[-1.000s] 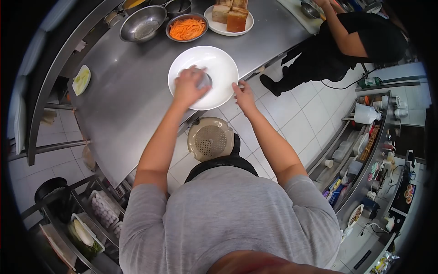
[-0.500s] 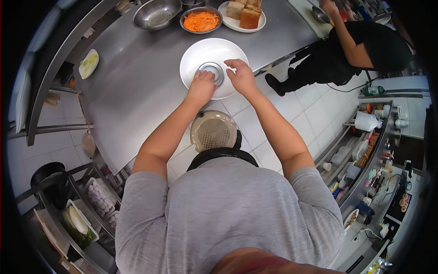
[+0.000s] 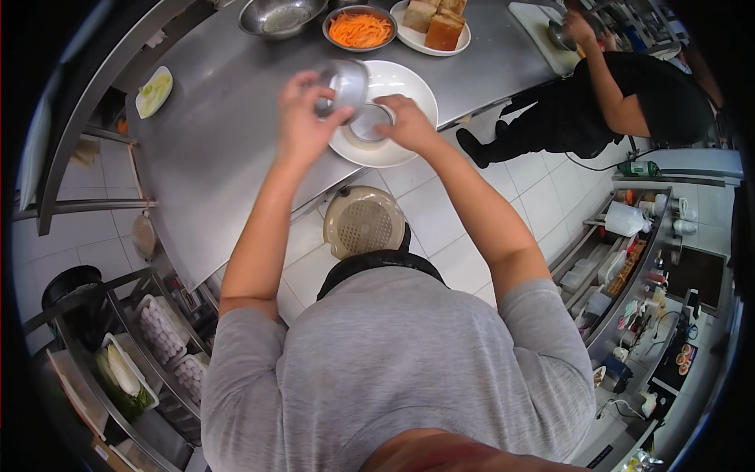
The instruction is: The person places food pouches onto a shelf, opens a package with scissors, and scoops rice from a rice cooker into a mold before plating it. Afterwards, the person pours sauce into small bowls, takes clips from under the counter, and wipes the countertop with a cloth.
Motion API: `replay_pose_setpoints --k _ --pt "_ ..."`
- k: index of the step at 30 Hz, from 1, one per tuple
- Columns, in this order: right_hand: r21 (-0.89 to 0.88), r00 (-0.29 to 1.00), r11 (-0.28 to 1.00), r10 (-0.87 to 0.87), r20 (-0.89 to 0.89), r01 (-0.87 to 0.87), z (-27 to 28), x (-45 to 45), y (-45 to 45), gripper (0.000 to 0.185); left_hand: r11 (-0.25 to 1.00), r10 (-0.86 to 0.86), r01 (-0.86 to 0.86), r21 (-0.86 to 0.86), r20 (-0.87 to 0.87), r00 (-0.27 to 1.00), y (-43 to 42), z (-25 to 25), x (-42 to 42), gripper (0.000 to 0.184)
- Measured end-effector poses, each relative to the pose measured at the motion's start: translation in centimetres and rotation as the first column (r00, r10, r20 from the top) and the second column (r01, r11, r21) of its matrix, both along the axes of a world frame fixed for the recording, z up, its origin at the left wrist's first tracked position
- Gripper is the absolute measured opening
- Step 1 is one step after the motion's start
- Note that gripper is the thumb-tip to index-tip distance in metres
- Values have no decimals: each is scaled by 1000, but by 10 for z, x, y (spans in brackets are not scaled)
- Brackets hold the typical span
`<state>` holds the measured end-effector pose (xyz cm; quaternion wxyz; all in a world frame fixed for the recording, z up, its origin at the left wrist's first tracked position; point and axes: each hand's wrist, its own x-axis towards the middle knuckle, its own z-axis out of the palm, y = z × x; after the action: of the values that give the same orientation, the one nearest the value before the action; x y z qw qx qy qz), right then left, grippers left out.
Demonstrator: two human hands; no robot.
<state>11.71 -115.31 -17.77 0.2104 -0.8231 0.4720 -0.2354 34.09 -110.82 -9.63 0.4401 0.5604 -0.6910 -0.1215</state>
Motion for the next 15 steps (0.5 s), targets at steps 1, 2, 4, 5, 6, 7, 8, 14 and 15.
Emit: replay_pose_setpoints --k 1,2,4,5,6,7,8,14,15 --pt "1 992 1000 13 -127 -13 -1 14 1 55 1000 2 1 25 -111 994 5 -2 13 20" --pt "2 968 1000 27 -251 -27 0 29 2 61 999 7 4 48 -221 975 9 -4 26 19" --pt "83 894 995 79 -442 -47 12 44 -1 70 987 33 49 151 -497 867 21 -10 46 17" --pt "162 853 986 123 -508 -46 25 51 -5 71 970 67 103 221 -648 759 29 -16 53 17" --pt "240 805 970 172 -568 -37 34 57 -10 73 946 115 168 276 -773 624 37 -20 62 17" --pt "221 847 974 155 -509 -45 36 58 -15 76 873 211 276 403 -821 530 48 -23 74 22" --pt "202 883 978 137 -449 -49 38 53 -22 78 859 285 301 414 -875 390 58 -26 80 27" --pt "496 656 821 -210 725 -285 99 15 28 82 726 581 628 278 -737 -345 114 -80 58 56" --pt "506 598 777 -215 772 -374 95 15 52 84 671 584 722 172 -722 -371 124 -92 46 58"
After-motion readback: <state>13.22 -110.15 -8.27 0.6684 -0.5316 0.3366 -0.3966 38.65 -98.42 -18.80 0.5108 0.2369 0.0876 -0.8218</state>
